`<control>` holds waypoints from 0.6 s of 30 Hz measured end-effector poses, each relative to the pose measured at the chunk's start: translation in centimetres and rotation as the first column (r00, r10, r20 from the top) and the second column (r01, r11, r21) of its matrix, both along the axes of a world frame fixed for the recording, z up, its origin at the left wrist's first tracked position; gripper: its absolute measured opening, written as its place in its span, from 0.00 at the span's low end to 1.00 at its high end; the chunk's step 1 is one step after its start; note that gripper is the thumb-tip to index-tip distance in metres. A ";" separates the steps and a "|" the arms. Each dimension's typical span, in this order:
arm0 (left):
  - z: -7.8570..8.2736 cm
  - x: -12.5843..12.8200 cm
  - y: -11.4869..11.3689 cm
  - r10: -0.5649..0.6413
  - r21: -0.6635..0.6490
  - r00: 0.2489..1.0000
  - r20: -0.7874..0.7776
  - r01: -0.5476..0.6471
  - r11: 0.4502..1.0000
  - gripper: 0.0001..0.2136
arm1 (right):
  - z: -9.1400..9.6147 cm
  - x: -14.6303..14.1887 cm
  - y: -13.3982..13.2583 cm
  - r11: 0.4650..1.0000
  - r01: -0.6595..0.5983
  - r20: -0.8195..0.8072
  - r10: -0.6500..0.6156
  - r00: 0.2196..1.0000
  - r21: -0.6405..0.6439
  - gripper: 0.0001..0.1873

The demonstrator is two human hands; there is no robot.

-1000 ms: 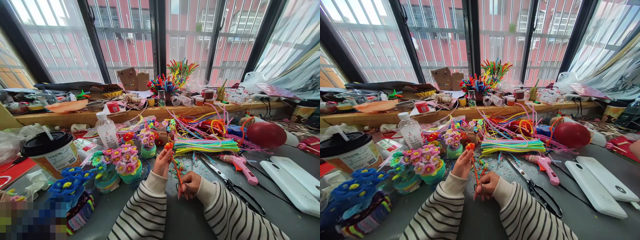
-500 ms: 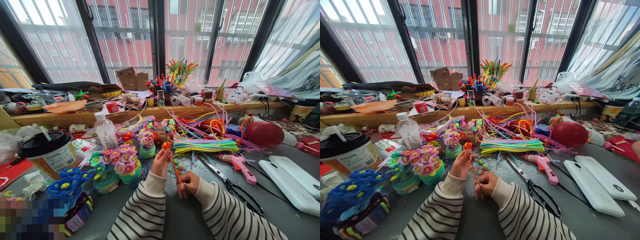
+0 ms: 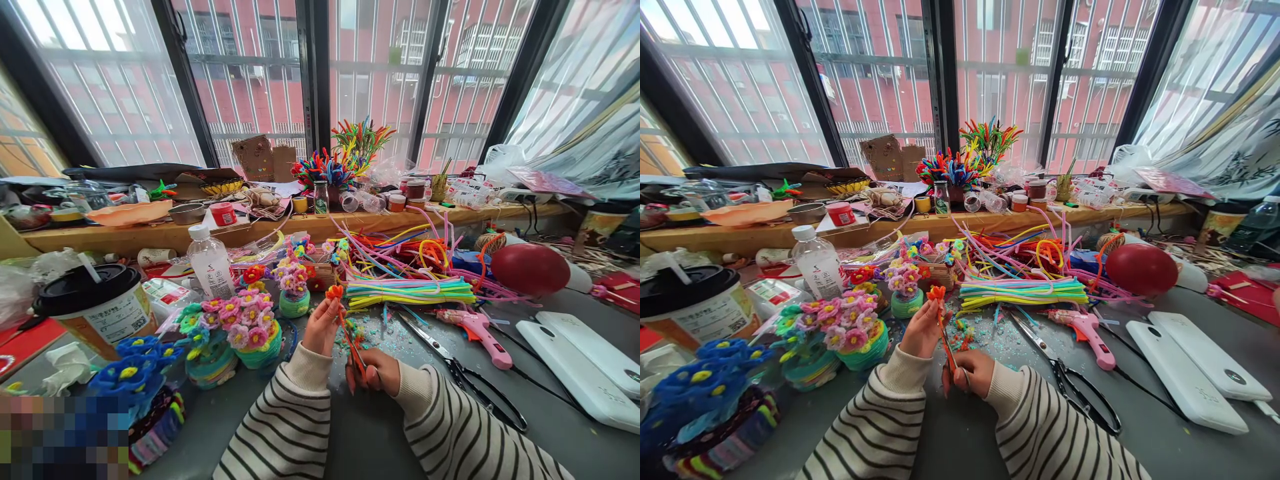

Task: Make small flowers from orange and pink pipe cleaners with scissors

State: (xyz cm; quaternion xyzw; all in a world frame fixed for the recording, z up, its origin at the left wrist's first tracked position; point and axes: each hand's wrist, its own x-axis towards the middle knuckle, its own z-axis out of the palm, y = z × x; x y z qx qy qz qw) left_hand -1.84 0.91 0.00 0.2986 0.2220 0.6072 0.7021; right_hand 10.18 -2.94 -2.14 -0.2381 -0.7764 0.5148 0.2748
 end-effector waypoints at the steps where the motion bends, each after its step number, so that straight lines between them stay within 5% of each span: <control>1: 0.0 0.0 0.0 0.001 0.000 1.000 -0.013 -0.001 1.000 0.06 | 0.0 0.0 0.0 1.000 0.010 0.002 -0.010 1.000 0.009 0.36; 10: 0.2 0.2 -0.2 -0.006 -0.006 0.998 -0.060 0.006 1.000 0.07 | -0.7 0.1 0.2 0.987 0.108 0.013 -0.110 0.994 0.120 0.33; 18: 0.4 0.3 -0.2 0.043 -0.034 0.997 -0.061 -0.045 0.998 0.08 | -1.6 0.0 0.2 0.961 0.275 -0.024 -0.274 0.961 0.034 0.28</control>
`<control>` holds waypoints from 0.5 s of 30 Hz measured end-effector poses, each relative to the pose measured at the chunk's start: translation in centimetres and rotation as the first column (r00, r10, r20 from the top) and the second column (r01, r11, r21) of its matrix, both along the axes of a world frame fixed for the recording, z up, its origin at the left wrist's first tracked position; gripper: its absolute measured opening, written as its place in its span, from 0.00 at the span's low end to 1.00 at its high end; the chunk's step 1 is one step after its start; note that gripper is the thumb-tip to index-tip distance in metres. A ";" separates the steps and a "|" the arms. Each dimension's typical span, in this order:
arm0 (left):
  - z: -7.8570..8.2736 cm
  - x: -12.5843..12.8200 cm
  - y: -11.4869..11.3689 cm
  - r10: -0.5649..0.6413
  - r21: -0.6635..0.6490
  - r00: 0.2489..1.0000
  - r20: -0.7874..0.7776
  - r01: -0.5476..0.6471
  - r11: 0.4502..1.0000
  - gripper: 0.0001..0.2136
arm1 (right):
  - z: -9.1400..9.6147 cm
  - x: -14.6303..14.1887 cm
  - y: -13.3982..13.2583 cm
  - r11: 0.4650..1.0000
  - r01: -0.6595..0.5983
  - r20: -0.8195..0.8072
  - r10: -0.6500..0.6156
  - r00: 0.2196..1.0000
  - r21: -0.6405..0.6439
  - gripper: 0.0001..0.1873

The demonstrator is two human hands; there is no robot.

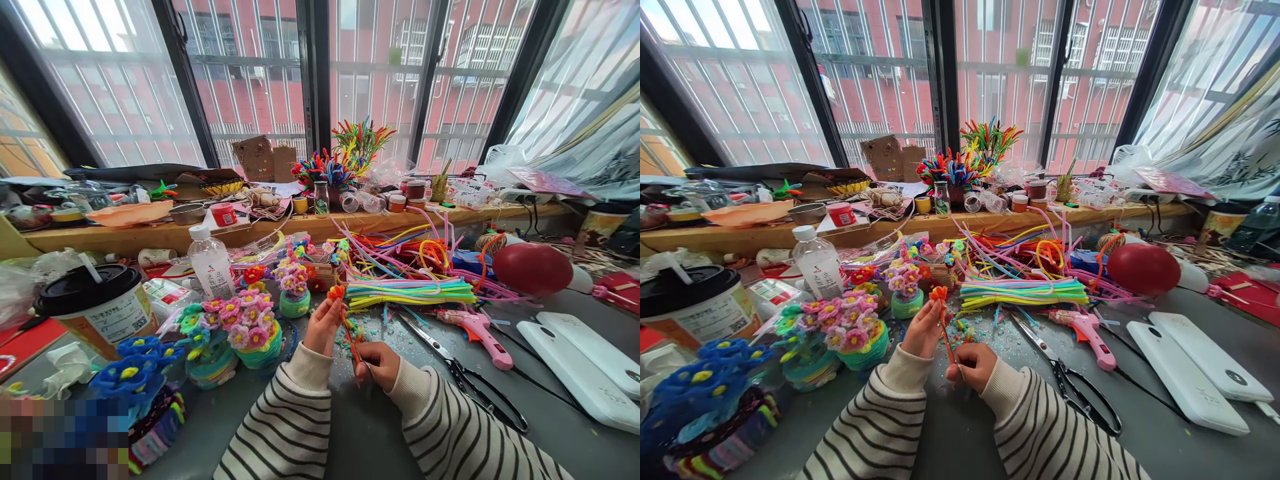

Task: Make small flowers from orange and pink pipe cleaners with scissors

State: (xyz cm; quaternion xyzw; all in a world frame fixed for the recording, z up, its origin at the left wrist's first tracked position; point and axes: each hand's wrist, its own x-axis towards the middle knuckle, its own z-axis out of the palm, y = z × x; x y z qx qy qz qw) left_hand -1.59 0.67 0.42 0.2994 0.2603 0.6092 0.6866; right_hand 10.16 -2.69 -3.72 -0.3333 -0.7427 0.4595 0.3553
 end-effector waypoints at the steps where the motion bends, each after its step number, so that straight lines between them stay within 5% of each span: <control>1: 0.0 0.0 0.0 0.014 -0.006 1.000 -0.002 -0.014 1.000 0.08 | 0.0 0.0 0.0 1.000 0.012 -0.004 -0.012 1.000 -0.014 0.28; 9: -0.2 -0.1 0.3 0.081 -0.029 0.997 0.002 -0.081 0.996 0.07 | 0.0 -0.2 0.1 0.996 0.077 -0.021 -0.078 0.997 -0.049 0.27; 15: -0.2 0.1 0.1 0.017 -0.006 0.994 -0.106 -0.018 1.000 0.08 | 0.2 0.1 0.3 0.992 0.126 0.019 -0.126 0.992 -0.027 0.26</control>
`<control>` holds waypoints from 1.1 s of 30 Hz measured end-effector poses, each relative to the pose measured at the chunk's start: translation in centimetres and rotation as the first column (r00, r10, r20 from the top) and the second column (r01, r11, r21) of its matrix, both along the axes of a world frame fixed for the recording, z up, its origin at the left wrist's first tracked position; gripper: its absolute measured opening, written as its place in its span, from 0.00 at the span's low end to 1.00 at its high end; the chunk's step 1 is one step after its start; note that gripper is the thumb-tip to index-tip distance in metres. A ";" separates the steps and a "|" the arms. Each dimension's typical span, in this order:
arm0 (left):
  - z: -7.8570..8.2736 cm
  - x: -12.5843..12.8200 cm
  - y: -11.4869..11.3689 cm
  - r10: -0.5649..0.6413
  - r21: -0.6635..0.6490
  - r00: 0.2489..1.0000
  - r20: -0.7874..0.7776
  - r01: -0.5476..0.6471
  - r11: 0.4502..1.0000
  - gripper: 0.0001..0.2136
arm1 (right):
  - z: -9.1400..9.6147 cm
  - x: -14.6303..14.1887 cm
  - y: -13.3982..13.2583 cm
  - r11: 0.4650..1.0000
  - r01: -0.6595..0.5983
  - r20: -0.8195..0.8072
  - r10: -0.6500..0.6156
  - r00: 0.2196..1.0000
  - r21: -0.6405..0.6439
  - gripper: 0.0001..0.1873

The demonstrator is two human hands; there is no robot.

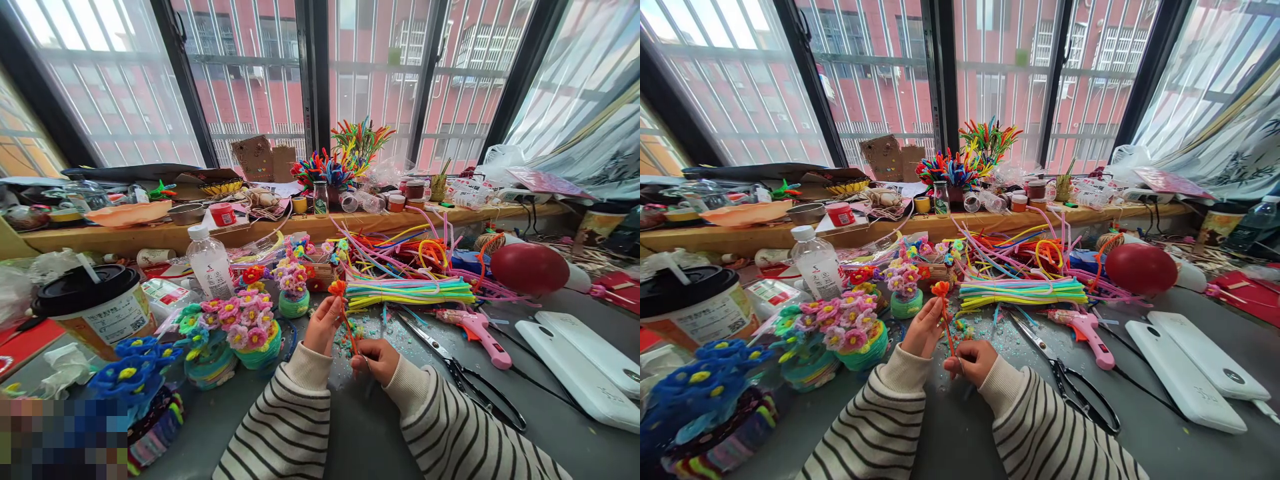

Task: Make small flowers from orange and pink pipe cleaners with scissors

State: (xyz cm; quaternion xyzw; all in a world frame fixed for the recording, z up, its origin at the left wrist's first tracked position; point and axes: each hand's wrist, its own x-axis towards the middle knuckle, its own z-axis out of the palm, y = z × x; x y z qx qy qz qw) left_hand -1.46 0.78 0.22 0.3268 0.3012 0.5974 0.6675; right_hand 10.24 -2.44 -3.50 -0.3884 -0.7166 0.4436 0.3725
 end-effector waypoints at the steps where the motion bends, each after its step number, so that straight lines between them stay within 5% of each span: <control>1: 0.0 0.1 0.0 -0.011 0.012 0.999 -0.051 0.012 1.000 0.09 | 0.1 0.1 0.1 1.000 0.023 0.001 -0.023 1.000 0.018 0.26; 12: 0.0 0.6 -0.8 0.067 0.319 0.800 -0.596 0.160 0.934 0.09 | 0.3 0.8 0.5 0.987 0.143 0.012 -0.145 0.989 0.074 0.23; 23: -0.1 0.6 -0.8 0.150 0.406 0.712 -0.686 0.204 0.891 0.08 | 0.3 0.8 0.6 0.996 0.082 0.037 -0.083 0.996 0.019 0.25; 33: 0.0 0.4 -0.9 0.104 0.391 0.726 -0.680 0.239 0.889 0.08 | 0.8 1.1 0.8 0.997 -0.056 -0.042 0.054 0.998 -0.045 0.27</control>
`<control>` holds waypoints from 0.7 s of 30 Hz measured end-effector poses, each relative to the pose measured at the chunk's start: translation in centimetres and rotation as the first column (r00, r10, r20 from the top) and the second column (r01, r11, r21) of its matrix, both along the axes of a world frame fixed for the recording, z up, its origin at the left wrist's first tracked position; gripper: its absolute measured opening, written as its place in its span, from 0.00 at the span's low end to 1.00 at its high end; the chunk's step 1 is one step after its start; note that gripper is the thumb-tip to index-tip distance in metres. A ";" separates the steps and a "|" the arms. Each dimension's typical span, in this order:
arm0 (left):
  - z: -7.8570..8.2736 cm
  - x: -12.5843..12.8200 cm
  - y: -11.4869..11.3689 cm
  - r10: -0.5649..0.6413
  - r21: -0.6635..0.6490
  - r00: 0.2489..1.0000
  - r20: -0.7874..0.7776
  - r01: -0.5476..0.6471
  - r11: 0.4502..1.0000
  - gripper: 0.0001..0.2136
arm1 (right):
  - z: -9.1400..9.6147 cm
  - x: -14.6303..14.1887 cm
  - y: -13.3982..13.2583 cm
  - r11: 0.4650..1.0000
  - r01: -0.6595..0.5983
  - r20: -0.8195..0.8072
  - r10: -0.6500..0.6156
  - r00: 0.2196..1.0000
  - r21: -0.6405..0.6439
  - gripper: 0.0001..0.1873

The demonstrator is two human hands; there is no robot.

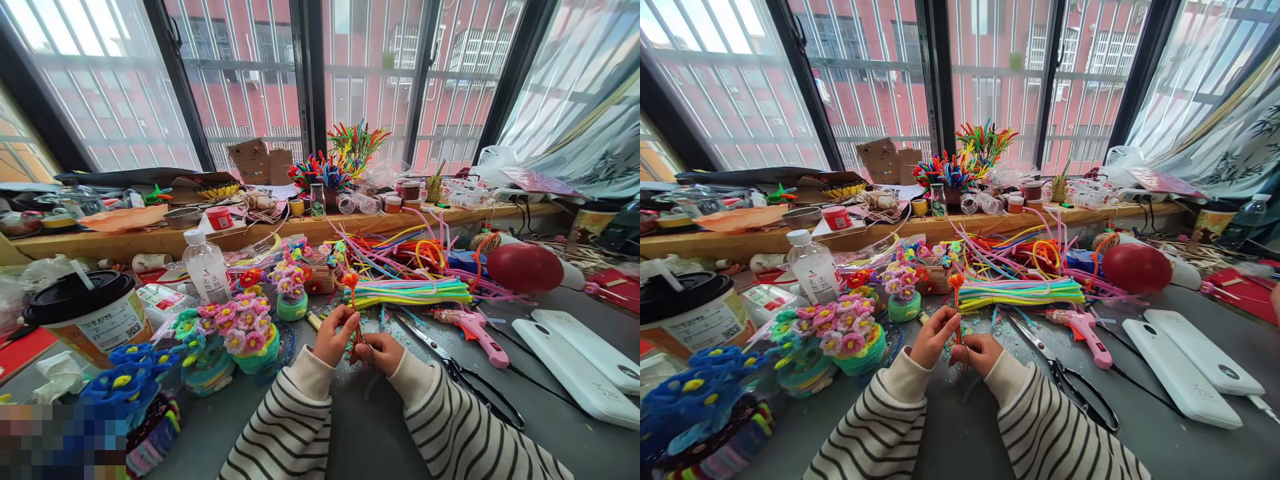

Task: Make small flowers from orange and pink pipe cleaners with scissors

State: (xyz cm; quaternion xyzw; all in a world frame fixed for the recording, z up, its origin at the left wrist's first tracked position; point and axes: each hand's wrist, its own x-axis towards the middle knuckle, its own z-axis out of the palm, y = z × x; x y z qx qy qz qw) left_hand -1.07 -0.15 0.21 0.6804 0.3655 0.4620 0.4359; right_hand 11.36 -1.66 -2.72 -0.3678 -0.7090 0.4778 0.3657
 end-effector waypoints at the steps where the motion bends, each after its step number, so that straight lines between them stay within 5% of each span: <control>1: 0.0 0.0 0.0 -0.002 -0.003 1.000 0.003 0.002 1.000 0.08 | 0.0 0.1 0.0 1.000 -0.013 -0.010 0.012 1.000 -0.013 0.27; 14: 0.1 -0.2 0.0 -0.111 -0.064 0.990 0.090 0.116 0.991 0.09 | -0.4 0.2 -0.3 0.977 -0.103 -0.126 0.080 0.989 -0.186 0.23; 21: 0.1 -0.2 0.1 -0.076 -0.051 0.996 0.047 0.078 0.996 0.09 | -0.1 0.0 -0.5 0.995 -0.052 -0.058 0.048 0.997 -0.082 0.21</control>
